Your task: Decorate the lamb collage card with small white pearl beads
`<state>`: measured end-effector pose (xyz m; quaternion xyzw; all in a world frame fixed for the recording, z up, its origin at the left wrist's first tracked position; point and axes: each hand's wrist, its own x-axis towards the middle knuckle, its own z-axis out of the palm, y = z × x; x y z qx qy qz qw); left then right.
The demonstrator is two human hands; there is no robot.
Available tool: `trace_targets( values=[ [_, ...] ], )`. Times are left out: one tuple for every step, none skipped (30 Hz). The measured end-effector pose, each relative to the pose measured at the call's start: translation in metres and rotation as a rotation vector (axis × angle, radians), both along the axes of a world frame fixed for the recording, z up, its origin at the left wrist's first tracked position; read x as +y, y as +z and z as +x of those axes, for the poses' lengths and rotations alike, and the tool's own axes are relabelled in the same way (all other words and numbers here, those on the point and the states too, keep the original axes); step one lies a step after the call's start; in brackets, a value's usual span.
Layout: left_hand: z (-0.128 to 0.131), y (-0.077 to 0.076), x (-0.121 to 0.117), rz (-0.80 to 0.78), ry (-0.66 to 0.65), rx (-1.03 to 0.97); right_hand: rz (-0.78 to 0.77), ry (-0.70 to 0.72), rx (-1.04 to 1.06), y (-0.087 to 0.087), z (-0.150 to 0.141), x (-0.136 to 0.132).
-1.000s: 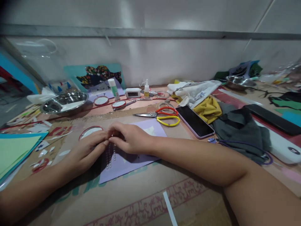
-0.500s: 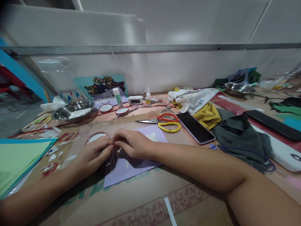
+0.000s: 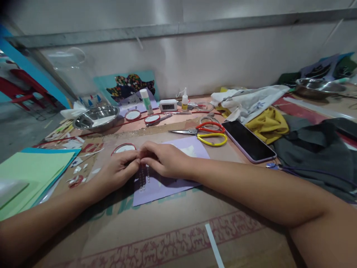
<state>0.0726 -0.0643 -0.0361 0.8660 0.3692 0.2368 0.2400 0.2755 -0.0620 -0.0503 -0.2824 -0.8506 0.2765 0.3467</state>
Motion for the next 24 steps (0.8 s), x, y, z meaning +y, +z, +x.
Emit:
trace_targets(
  values=[
    [0.0001,0.0001,0.0000,0.000,-0.001,-0.003,-0.001,0.004,0.008,0.0000,-0.0003,0.0001],
    [0.0001,0.0001,0.0000,0.003,0.001,-0.003,-0.004,0.007,0.015,0.0001,-0.0006,0.0002],
    [0.0000,-0.0001,0.0000,0.006,0.008,0.000,-0.004,0.007,0.019,0.0004,-0.0010,0.0001],
    [-0.0001,-0.0002,0.0000,0.011,0.019,0.007,-0.003,0.004,0.020,0.0007,-0.0014,0.0000],
    [-0.0003,-0.0004,-0.0001,0.016,0.028,0.013,-0.002,0.000,0.019,0.0011,-0.0018,-0.0002],
    [-0.0004,-0.0005,-0.0002,0.023,0.032,0.017,-0.001,-0.004,0.017,0.0014,-0.0022,-0.0004],
    [-0.0006,-0.0006,-0.0002,0.030,0.030,0.019,0.000,-0.006,0.014,0.0017,-0.0024,-0.0006],
    [-0.0006,-0.0006,-0.0003,0.036,0.025,0.020,0.001,-0.005,0.012,0.0018,-0.0025,-0.0005],
    [-0.0006,-0.0005,-0.0003,0.043,0.020,0.024,0.002,-0.002,0.009,0.0017,-0.0025,-0.0004],
    [-0.0005,-0.0004,-0.0004,0.051,0.018,0.030,0.005,0.001,0.006,0.0016,-0.0024,0.0000],
    [-0.0002,-0.0002,-0.0004,0.057,0.022,0.038,0.009,-0.001,0.005,0.0014,-0.0022,0.0005],
    [0.0002,0.0000,-0.0003,0.062,0.030,0.045,0.015,-0.007,0.006,0.0012,-0.0019,0.0012],
    [0.0006,0.0002,-0.0003,0.063,0.035,0.050,0.018,-0.017,0.009,0.0010,-0.0016,0.0018],
    [0.0011,0.0004,-0.0002,0.063,0.037,0.049,0.021,-0.030,0.014,0.0009,-0.0013,0.0024],
    [0.0015,0.0006,-0.0001,0.063,0.035,0.045,0.022,-0.044,0.019,0.0008,-0.0011,0.0029],
    [0.0018,0.0008,-0.0001,0.062,0.034,0.040,0.020,-0.057,0.022,0.0010,-0.0011,0.0032],
    [0.0021,0.0011,-0.0001,0.059,0.033,0.036,0.016,-0.065,0.024,0.0011,-0.0012,0.0033],
    [0.0022,0.0014,-0.0002,0.055,0.034,0.033,0.013,-0.070,0.025,0.0014,-0.0013,0.0032],
    [0.0023,0.0017,-0.0004,0.050,0.041,0.029,0.012,-0.074,0.025,0.0017,-0.0015,0.0030],
    [0.0023,0.0021,-0.0007,0.043,0.051,0.023,0.012,-0.075,0.024,0.0019,-0.0017,0.0027],
    [0.0023,0.0026,-0.0010,0.037,0.062,0.015,0.011,-0.077,0.023,0.0021,-0.0019,0.0024],
    [0.0022,0.0029,-0.0013,0.031,0.069,0.004,0.011,-0.078,0.021,0.0023,-0.0021,0.0021],
    [0.0022,0.0032,-0.0016,0.028,0.076,-0.006,0.012,-0.078,0.017,0.0024,-0.0021,0.0018],
    [0.0021,0.0033,-0.0018,0.027,0.080,-0.015,0.018,-0.079,0.012,0.0023,-0.0020,0.0016]
  ],
)
